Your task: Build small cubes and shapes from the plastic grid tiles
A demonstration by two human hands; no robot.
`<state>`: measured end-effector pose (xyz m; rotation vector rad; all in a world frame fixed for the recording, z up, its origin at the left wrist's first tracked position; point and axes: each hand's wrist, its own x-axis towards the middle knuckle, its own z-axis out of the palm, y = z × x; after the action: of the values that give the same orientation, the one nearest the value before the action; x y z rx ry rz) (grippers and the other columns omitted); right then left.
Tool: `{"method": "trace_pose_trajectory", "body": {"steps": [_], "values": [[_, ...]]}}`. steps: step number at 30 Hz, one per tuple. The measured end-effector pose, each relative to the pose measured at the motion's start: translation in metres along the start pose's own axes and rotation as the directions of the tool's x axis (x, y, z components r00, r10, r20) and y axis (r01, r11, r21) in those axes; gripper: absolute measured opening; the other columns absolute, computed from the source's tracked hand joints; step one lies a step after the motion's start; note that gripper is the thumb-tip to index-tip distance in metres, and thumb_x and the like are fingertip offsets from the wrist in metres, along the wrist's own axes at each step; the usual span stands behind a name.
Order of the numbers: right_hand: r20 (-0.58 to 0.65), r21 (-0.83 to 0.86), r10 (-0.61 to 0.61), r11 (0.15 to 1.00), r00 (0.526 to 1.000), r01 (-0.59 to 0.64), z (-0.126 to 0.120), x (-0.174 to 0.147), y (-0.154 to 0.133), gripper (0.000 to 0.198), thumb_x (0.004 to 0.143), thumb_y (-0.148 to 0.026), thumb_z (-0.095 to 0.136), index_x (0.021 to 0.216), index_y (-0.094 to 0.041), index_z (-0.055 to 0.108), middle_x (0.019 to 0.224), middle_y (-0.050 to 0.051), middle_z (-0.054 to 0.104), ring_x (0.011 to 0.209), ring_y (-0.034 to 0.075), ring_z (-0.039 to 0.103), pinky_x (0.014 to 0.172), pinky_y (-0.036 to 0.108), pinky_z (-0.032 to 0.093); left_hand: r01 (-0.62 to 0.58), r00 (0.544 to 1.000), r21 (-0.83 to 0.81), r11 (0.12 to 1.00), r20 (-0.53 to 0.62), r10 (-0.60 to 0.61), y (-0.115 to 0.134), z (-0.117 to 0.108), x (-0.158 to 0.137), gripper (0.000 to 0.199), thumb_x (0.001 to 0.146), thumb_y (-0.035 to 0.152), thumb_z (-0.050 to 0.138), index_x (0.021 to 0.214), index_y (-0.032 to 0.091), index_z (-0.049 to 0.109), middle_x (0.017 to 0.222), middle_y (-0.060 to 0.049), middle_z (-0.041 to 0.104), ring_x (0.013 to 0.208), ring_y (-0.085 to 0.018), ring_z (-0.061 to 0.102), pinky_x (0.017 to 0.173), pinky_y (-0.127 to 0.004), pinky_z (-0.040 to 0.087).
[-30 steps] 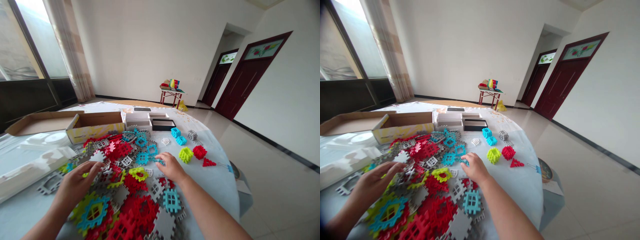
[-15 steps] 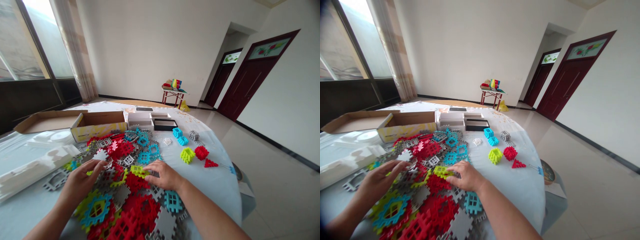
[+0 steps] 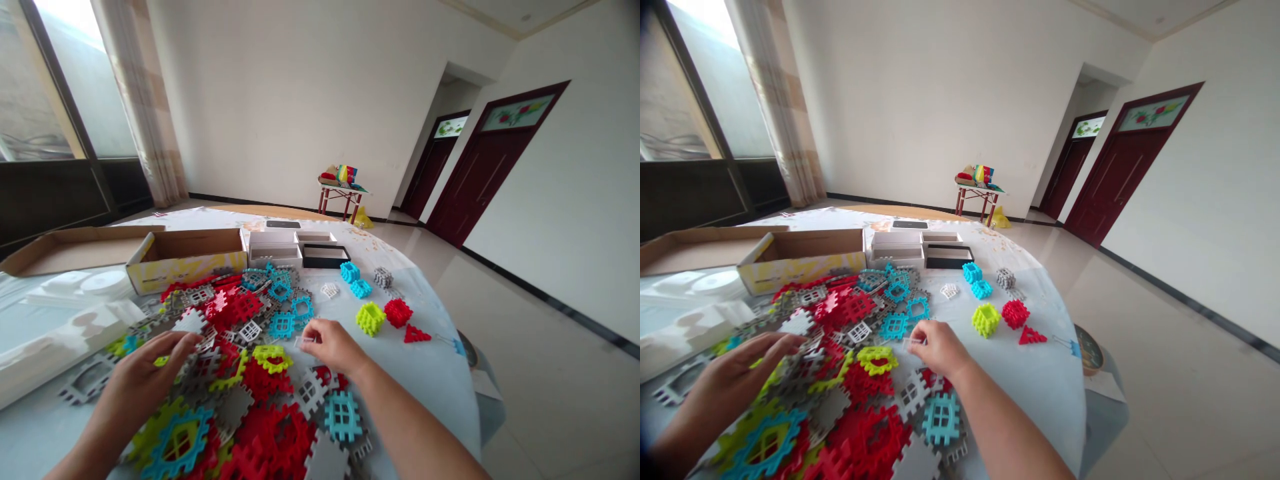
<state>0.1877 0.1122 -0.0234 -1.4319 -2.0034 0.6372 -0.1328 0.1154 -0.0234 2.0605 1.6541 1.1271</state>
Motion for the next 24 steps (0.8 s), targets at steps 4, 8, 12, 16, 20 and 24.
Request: {"method": "trace_pose_trajectory", "body": {"steps": [4, 8, 12, 16, 20, 24], "values": [[-0.174, -0.014, 0.157, 0.987, 0.972, -0.161, -0.027, 0.024, 0.022, 0.014, 0.078, -0.027, 0.057, 0.085, -0.018, 0.064, 0.076, 0.001, 0.067, 0.070, 0.013, 0.060, 0.064, 0.021, 0.044, -0.007, 1.000, -0.011, 1.000, -0.023, 0.007, -0.005, 0.002, 0.001, 0.040, 0.072, 0.059, 0.048, 0.079, 0.024, 0.065, 0.080, 0.001, 0.069, 0.076, -0.015, 0.062, 0.073, -0.020, 0.043], [-0.268, -0.110, 0.244, 0.953, 0.932, -0.281, -0.044, 0.058, 0.044, 0.016, 0.076, -0.018, 0.055, 0.086, -0.017, 0.068, 0.080, 0.005, 0.069, 0.076, 0.017, 0.063, 0.069, 0.024, 0.046, -0.023, 0.999, -0.018, 1.000, -0.033, 0.022, -0.004, 0.003, 0.001, 0.038, 0.073, 0.058, 0.049, 0.079, 0.025, 0.065, 0.080, 0.002, 0.069, 0.075, -0.014, 0.062, 0.072, -0.019, 0.044], [-0.349, -0.135, 0.288, 0.926, 0.892, -0.352, -0.049, 0.078, 0.053, 0.030, 0.076, -0.012, 0.053, 0.104, -0.011, 0.063, 0.094, 0.013, 0.067, 0.089, 0.022, 0.062, 0.081, 0.032, 0.046, -0.038, 0.999, -0.017, 0.999, -0.033, 0.037, -0.002, 0.000, 0.001, 0.036, 0.074, 0.057, 0.048, 0.079, 0.025, 0.065, 0.080, 0.001, 0.069, 0.076, -0.014, 0.063, 0.072, -0.019, 0.044], [-0.388, -0.166, 0.240, 0.931, 0.890, -0.324, -0.050, 0.073, 0.047, 0.038, 0.079, -0.014, 0.051, 0.116, -0.009, 0.055, 0.111, 0.017, 0.060, 0.095, 0.022, 0.060, 0.088, 0.034, 0.043, -0.064, 0.997, -0.013, 0.998, -0.043, 0.063, 0.001, -0.001, 0.001, 0.034, 0.075, 0.054, 0.048, 0.080, 0.024, 0.065, 0.081, 0.001, 0.069, 0.076, -0.014, 0.063, 0.072, -0.019, 0.044], [-0.285, -0.131, 0.101, 0.981, 0.953, -0.144, -0.039, 0.049, 0.024, 0.029, 0.081, -0.021, 0.052, 0.108, -0.016, 0.060, 0.102, 0.009, 0.065, 0.088, 0.017, 0.061, 0.082, 0.030, 0.047, -0.062, 0.997, -0.014, 0.998, -0.044, 0.061, 0.003, 0.000, 0.000, 0.033, 0.076, 0.052, 0.049, 0.080, 0.024, 0.065, 0.080, 0.001, 0.069, 0.074, -0.013, 0.063, 0.070, -0.019, 0.044], [-0.072, 0.001, -0.089, 0.996, 0.993, 0.089, -0.021, 0.017, -0.011, 0.025, 0.081, -0.027, 0.054, 0.103, -0.019, 0.063, 0.094, 0.005, 0.066, 0.082, 0.014, 0.061, 0.073, 0.026, 0.048, -0.067, 0.998, -0.011, 0.998, -0.020, 0.067, 0.007, 0.001, 0.000, 0.030, 0.076, 0.050, 0.049, 0.080, 0.024, 0.064, 0.080, 0.001, 0.069, 0.074, -0.013, 0.062, 0.070, -0.019, 0.044]]}}
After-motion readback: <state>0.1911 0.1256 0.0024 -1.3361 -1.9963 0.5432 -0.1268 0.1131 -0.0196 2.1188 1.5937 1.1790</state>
